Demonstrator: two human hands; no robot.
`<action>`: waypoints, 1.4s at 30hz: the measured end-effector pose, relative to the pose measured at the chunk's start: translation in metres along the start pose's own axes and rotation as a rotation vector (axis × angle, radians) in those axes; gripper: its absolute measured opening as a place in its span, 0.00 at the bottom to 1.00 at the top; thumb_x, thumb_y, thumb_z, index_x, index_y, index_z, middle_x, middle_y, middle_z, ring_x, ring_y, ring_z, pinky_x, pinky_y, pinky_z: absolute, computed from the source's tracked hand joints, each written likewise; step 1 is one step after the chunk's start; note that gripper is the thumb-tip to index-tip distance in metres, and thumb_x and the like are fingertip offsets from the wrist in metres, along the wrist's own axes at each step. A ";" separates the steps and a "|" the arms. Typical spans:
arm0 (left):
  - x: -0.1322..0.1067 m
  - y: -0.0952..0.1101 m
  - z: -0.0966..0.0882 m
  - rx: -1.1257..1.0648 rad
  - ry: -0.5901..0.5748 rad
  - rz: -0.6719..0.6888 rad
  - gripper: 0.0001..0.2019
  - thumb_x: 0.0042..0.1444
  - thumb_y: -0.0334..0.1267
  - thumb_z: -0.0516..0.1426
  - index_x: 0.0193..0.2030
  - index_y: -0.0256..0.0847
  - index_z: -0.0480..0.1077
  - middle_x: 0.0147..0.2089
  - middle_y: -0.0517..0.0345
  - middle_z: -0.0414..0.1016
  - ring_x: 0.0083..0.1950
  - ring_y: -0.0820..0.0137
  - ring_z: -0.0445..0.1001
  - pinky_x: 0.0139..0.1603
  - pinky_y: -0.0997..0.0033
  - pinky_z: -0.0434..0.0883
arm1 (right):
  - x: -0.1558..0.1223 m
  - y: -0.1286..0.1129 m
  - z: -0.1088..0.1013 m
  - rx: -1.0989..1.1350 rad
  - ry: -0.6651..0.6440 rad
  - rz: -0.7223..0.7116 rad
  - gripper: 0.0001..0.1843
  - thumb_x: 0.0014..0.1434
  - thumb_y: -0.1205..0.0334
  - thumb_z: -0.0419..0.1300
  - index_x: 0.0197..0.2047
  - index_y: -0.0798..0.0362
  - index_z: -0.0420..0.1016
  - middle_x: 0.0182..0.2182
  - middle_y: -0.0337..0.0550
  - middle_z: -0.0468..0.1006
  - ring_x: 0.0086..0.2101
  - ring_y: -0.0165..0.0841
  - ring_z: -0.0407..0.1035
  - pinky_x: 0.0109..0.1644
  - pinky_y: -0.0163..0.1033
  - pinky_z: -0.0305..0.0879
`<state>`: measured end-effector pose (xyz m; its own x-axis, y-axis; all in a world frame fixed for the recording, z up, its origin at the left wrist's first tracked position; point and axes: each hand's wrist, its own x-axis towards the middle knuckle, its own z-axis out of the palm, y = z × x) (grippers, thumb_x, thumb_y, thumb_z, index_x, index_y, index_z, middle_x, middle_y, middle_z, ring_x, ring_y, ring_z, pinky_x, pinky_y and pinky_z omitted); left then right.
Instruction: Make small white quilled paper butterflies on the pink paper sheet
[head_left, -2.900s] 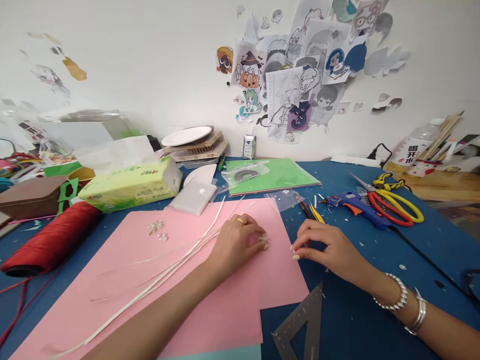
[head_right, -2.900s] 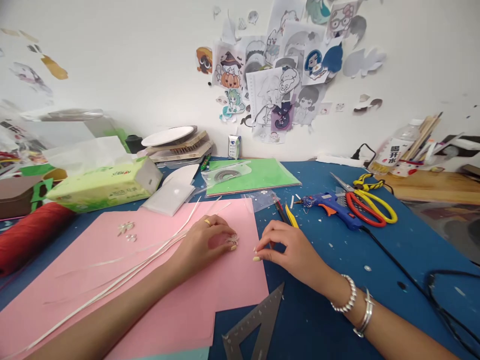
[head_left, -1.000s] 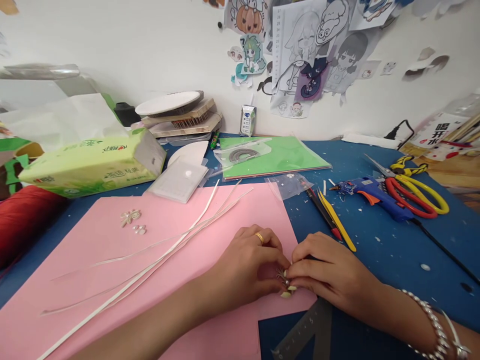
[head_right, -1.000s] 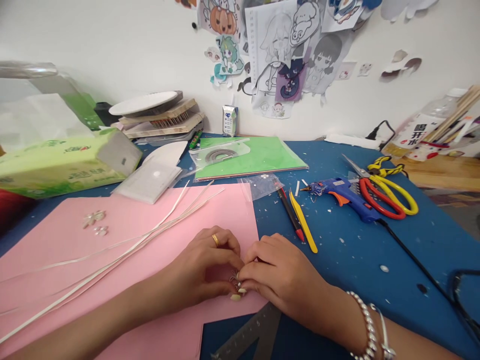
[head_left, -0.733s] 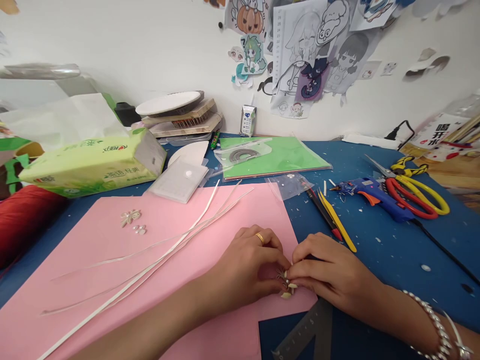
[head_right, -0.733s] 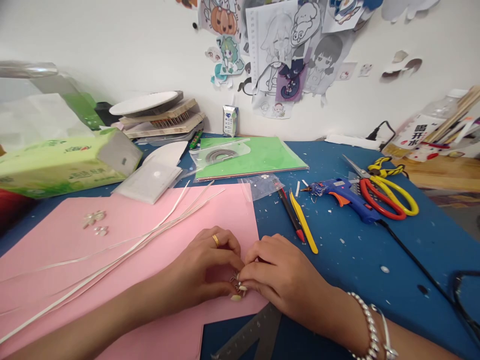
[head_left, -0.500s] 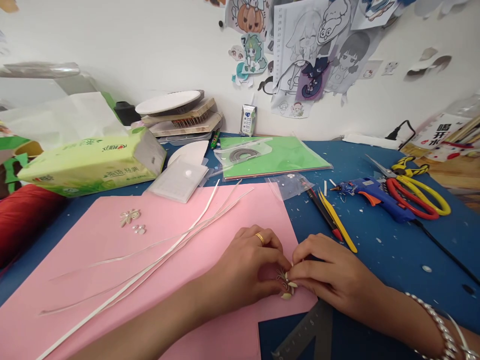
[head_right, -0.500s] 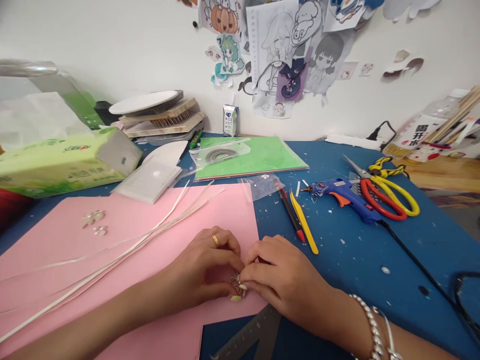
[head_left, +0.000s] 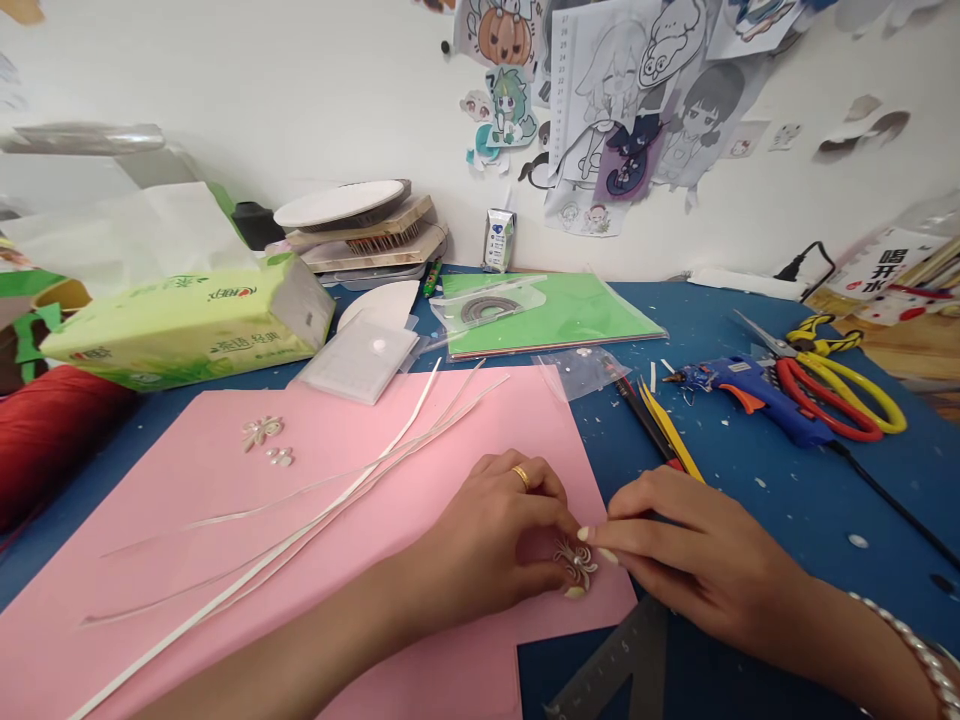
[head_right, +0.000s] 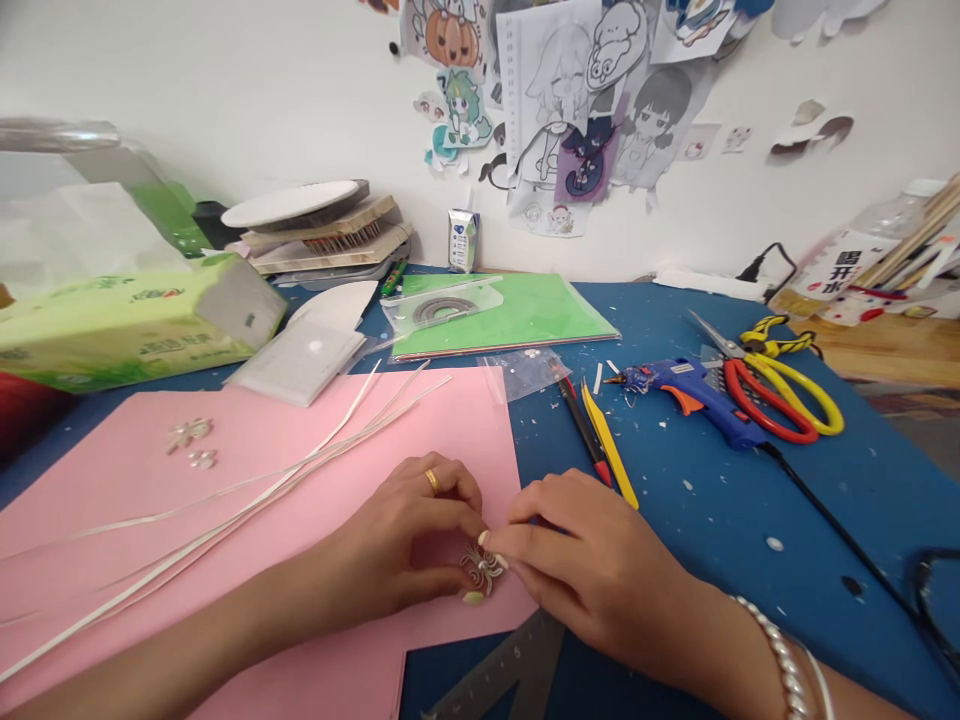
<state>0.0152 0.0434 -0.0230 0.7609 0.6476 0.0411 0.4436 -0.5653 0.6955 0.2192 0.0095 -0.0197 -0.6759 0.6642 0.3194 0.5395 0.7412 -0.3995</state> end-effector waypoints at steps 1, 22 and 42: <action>0.000 0.000 0.000 0.000 0.002 0.001 0.08 0.45 0.42 0.60 0.33 0.44 0.72 0.37 0.59 0.67 0.41 0.67 0.63 0.41 0.66 0.57 | -0.002 0.000 -0.003 -0.059 -0.005 -0.027 0.12 0.58 0.70 0.49 0.44 0.52 0.67 0.28 0.40 0.70 0.29 0.28 0.61 0.31 0.35 0.54; 0.000 0.001 -0.001 0.004 -0.001 0.016 0.08 0.46 0.42 0.60 0.34 0.45 0.73 0.37 0.58 0.67 0.41 0.68 0.64 0.42 0.67 0.57 | -0.006 -0.003 -0.007 -0.245 -0.323 -0.148 0.23 0.54 0.70 0.49 0.53 0.49 0.59 0.24 0.33 0.73 0.22 0.28 0.61 0.25 0.36 0.47; -0.001 -0.001 0.001 0.001 0.014 0.019 0.08 0.46 0.43 0.60 0.34 0.46 0.73 0.37 0.59 0.67 0.41 0.69 0.64 0.43 0.67 0.57 | -0.007 -0.006 -0.009 -0.183 -0.412 -0.001 0.21 0.54 0.71 0.49 0.49 0.44 0.63 0.26 0.32 0.73 0.25 0.29 0.64 0.27 0.36 0.50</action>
<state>0.0148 0.0429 -0.0242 0.7624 0.6439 0.0647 0.4296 -0.5784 0.6935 0.2251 0.0010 -0.0115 -0.8003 0.5962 -0.0640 0.5932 0.7717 -0.2292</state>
